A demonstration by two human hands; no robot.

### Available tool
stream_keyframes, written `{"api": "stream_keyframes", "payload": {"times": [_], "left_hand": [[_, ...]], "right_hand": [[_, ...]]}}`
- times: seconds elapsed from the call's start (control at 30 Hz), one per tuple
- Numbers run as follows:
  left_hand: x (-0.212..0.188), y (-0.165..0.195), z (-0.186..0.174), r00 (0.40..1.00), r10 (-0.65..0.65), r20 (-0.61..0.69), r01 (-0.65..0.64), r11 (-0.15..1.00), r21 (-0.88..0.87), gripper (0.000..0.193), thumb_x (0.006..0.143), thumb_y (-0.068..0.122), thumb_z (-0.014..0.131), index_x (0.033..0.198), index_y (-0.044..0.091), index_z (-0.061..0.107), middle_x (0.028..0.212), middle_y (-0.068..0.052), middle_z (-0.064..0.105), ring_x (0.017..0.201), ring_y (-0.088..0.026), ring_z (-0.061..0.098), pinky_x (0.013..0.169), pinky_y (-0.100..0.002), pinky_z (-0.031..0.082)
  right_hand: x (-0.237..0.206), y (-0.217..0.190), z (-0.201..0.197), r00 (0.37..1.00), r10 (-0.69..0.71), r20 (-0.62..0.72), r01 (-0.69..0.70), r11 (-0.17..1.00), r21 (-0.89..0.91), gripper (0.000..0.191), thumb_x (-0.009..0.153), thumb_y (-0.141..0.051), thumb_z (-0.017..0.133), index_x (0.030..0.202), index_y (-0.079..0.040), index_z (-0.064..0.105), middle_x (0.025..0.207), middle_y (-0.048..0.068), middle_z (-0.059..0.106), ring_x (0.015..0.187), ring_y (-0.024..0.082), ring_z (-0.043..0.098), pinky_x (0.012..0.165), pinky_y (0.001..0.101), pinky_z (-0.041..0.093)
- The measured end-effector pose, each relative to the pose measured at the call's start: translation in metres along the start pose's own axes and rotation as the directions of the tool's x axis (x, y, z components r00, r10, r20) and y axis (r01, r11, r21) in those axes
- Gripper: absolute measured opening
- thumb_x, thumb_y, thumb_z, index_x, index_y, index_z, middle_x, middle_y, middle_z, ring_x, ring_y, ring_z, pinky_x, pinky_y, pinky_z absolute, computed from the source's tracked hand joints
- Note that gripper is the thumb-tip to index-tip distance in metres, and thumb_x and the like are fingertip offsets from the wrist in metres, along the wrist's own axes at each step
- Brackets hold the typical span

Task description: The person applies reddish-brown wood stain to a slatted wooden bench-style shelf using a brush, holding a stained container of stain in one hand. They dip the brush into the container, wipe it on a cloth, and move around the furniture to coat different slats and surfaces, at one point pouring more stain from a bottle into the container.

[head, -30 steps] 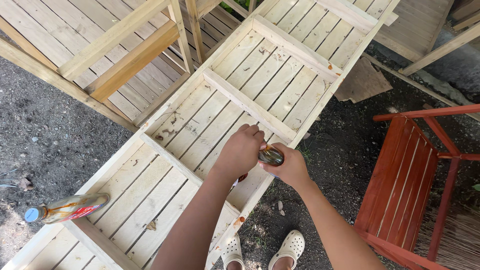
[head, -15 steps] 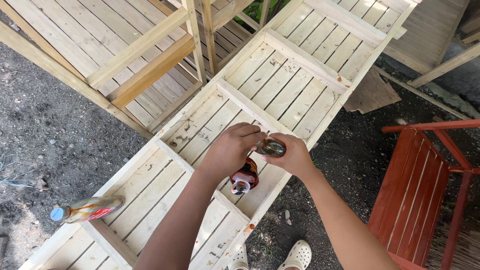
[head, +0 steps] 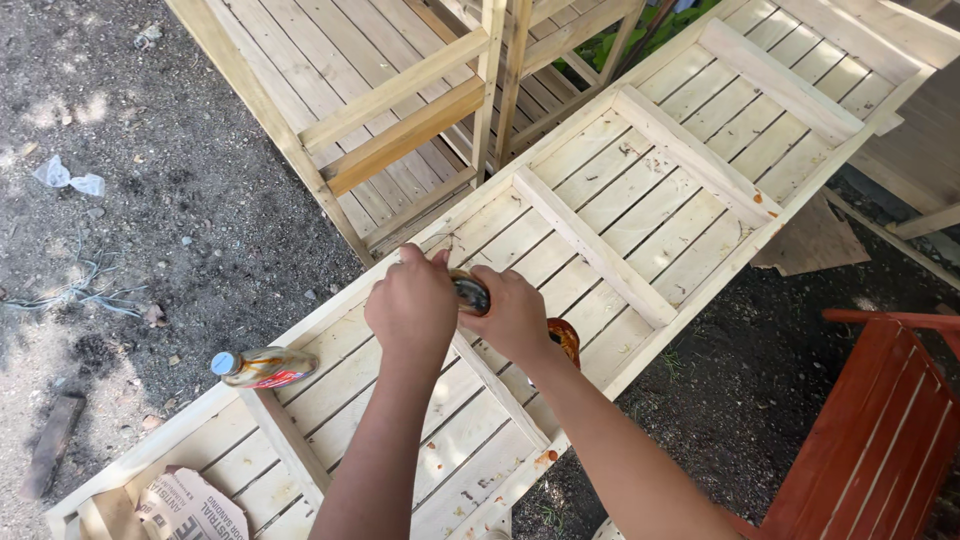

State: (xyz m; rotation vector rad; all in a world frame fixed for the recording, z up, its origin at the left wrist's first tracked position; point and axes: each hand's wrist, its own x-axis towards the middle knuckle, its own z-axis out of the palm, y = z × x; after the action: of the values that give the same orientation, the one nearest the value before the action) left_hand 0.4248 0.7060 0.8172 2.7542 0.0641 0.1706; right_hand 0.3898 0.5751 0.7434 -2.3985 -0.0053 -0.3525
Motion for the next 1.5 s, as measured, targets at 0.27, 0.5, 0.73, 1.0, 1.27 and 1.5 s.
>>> {"api": "stream_keyframes", "payload": {"times": [0.27, 0.5, 0.73, 1.0, 1.27, 1.5], "left_hand": [[-0.007, -0.110, -0.019, 0.927, 0.374, 0.006, -0.366, 0.910, -0.196, 0.011, 0.090, 0.014, 0.066, 0.096, 0.007, 0.061, 0.089, -0.012, 0.069, 0.085, -0.037, 0.061, 0.076, -0.050, 0.049], [-0.026, -0.150, -0.035, 0.762, 0.589, 0.269, -0.567, 0.808, -0.164, 0.037, 0.070, -0.002, 0.065, 0.104, 0.015, 0.067, 0.096, -0.004, 0.066, 0.097, -0.030, 0.060, 0.084, -0.042, 0.053], [-0.042, -0.156, -0.005, 0.750, 0.623, 0.223, -0.620, 0.779, -0.093, 0.017, 0.076, 0.017, 0.069, 0.092, 0.015, 0.072, 0.100, -0.004, 0.067, 0.099, -0.026, 0.063, 0.081, -0.041, 0.053], [-0.042, -0.134, 0.070, 0.940, 0.219, 0.261, -0.247, 0.965, 0.083, 0.019, 0.090, 0.027, 0.067, 0.096, 0.008, 0.068, 0.092, -0.008, 0.071, 0.087, -0.025, 0.070, 0.064, -0.039, 0.058], [-0.043, -0.112, 0.093, 0.895, 0.347, 0.279, -0.404, 0.897, 0.179, 0.021, 0.081, 0.013, 0.069, 0.099, 0.002, 0.064, 0.091, -0.012, 0.070, 0.087, -0.026, 0.069, 0.067, -0.037, 0.059], [-0.033, -0.109, 0.075, 0.823, 0.449, 0.347, -0.521, 0.841, 0.149, 0.019, 0.083, 0.014, 0.069, 0.100, 0.006, 0.065, 0.094, -0.009, 0.070, 0.094, -0.027, 0.068, 0.076, -0.040, 0.055]], "right_hand": [[-0.020, -0.039, 0.076, 0.992, -0.040, 0.121, 0.008, 0.967, 0.253, 0.049, 0.067, -0.023, 0.091, 0.108, -0.009, 0.070, 0.090, 0.011, 0.074, 0.084, 0.028, 0.070, 0.074, 0.0406, 0.057], [-0.039, -0.031, 0.116, 0.921, -0.027, 0.389, -0.193, 0.835, 0.515, 0.048, 0.070, -0.017, 0.091, 0.111, -0.008, 0.067, 0.089, 0.004, 0.075, 0.081, 0.013, 0.071, 0.076, 0.0285, 0.058], [-0.069, -0.012, 0.167, 0.925, 0.164, 0.341, -0.298, 0.872, 0.388, 0.042, 0.074, -0.001, 0.077, 0.115, -0.007, 0.068, 0.080, 0.004, 0.067, 0.071, 0.014, 0.060, 0.067, 0.0290, 0.052], [-0.079, 0.014, 0.186, 0.934, 0.308, 0.181, -0.357, 0.831, 0.426, 0.038, 0.083, -0.007, 0.077, 0.120, -0.008, 0.065, 0.082, 0.006, 0.066, 0.074, 0.019, 0.061, 0.072, 0.0292, 0.053], [-0.074, 0.044, 0.188, 0.958, 0.191, 0.214, -0.222, 0.966, 0.130, 0.038, 0.090, -0.020, 0.068, 0.127, -0.010, 0.060, 0.100, 0.013, 0.074, 0.092, 0.034, 0.071, 0.077, 0.0425, 0.055], [-0.074, 0.049, 0.186, 0.900, 0.325, 0.290, -0.377, 0.915, 0.144, 0.038, 0.096, -0.018, 0.063, 0.134, -0.013, 0.059, 0.106, 0.013, 0.075, 0.098, 0.032, 0.072, 0.082, 0.0407, 0.055]]}}
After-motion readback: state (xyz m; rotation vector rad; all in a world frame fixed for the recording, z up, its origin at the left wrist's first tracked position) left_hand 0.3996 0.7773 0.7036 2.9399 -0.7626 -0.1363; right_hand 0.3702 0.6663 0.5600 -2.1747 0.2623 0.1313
